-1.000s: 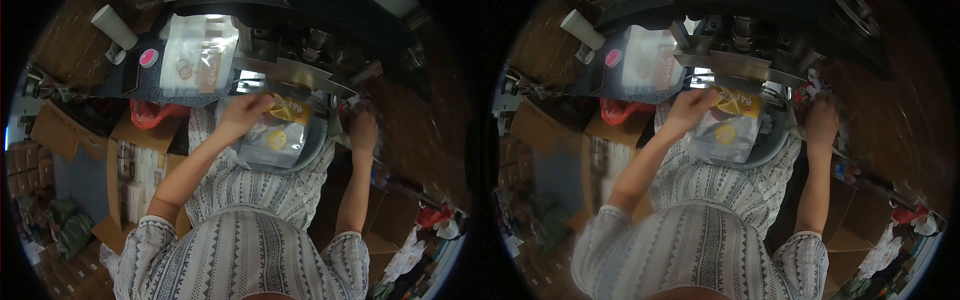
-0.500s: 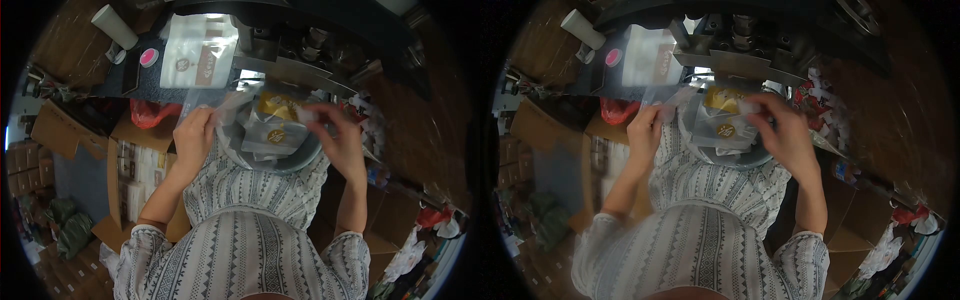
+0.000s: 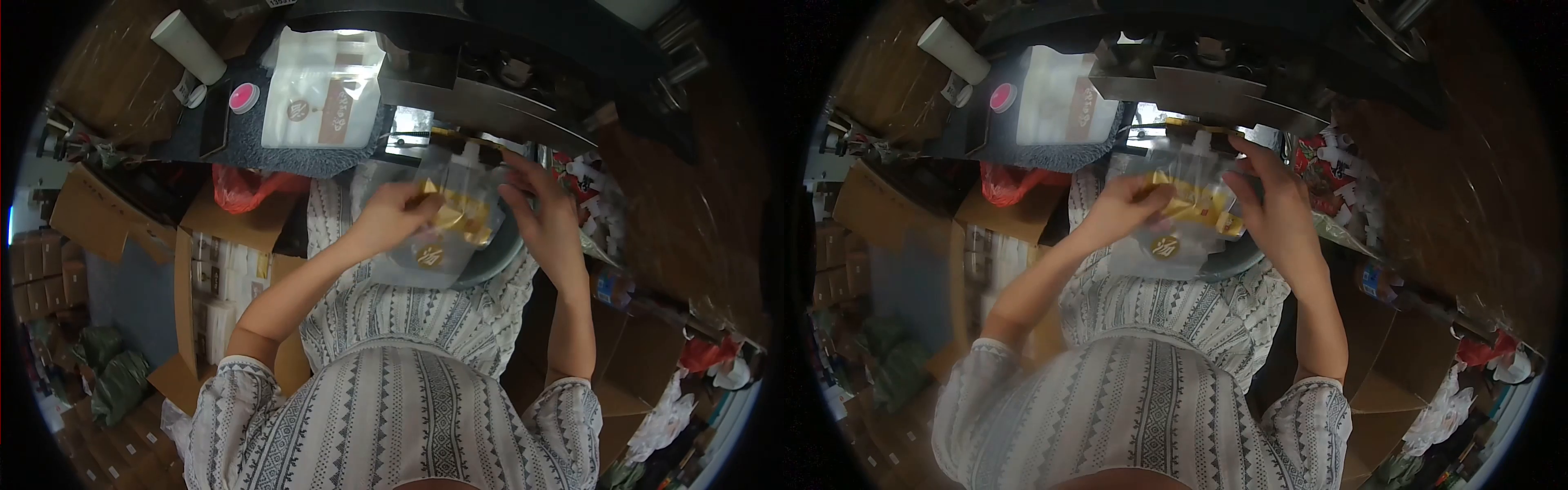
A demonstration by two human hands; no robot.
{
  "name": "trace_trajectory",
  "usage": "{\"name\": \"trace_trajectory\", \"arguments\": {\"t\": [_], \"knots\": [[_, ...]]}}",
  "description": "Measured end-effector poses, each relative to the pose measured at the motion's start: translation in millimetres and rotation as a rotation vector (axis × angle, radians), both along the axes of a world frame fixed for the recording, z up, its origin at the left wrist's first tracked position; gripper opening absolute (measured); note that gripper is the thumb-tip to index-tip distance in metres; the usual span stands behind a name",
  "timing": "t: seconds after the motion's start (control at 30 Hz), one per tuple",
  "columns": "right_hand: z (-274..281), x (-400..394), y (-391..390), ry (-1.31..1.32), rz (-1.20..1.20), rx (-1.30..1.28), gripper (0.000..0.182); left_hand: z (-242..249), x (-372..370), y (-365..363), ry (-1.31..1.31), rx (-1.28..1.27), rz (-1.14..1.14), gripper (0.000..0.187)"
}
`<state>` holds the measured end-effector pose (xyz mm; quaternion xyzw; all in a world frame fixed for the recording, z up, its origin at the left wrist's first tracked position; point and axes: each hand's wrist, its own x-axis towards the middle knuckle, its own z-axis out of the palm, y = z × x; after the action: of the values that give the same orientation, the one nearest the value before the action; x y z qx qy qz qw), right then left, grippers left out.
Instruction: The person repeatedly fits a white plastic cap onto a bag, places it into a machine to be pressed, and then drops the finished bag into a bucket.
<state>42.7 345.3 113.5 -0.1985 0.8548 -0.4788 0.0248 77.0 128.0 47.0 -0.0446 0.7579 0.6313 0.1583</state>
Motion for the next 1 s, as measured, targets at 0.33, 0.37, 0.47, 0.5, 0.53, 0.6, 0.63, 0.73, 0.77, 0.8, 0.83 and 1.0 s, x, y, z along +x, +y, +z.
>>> {"name": "trace_trajectory", "arguments": {"t": [0.33,0.37,0.47,0.5,0.53,0.6,0.63,0.73,0.77,0.8,0.83,1.0], "knots": [[-67.6,-52.8,75.2,0.467,-0.365,0.66,0.024,5.8,-35.5,-12.3,0.196,-0.055,0.279,0.028],[-66.8,-55.0,75.1,0.47,-0.361,0.657,0.024,-1.6,-40.6,-37.4,0.386,-0.258,0.401,0.032],[-51.9,-45.5,75.7,0.272,-0.367,0.587,0.021,-26.5,-26.2,-73.7,0.859,-1.024,0.291,0.048],[-41.3,-36.6,71.1,0.206,-0.387,0.641,0.022,-36.5,-16.9,-75.3,0.925,-1.368,0.157,0.053],[-31.2,-29.8,65.8,0.139,-0.411,0.691,0.022,-30.1,-9.4,-71.5,0.973,-1.29,0.176,0.038],[-8.8,-16.7,61.5,-0.003,-0.365,0.467,0.022,-18.3,4.0,-90.2,0.785,-1.154,0.232,0.03],[-0.4,-13.2,57.8,-0.134,-0.314,0.245,0.022,-11.7,10.0,-94.7,0.6,-1.013,0.293,0.021],[9.4,-5.8,22.7,-0.037,-0.03,0.027,0.025,4.3,23.5,-76.9,0.661,-0.86,0.429,0.008],[10.5,-3.6,7.5,-0.033,-0.03,0.024,0.025,7.4,25.6,-74.8,0.645,-0.861,0.426,0.009],[11.4,-2.1,-8.7,-0.005,0.021,0.004,0.026,9.2,24.9,-75.9,0.648,-0.865,0.428,0.009],[11.7,-1.7,-20.7,0.021,0.072,-0.014,0.026,10.3,23.2,-77.2,0.679,-0.882,0.471,0.01],[0.4,-6.8,-40.6,0.253,0.193,0.033,0.023,-8.1,-4.2,-90.6,0.762,-1.013,0.439,0.015]]}}
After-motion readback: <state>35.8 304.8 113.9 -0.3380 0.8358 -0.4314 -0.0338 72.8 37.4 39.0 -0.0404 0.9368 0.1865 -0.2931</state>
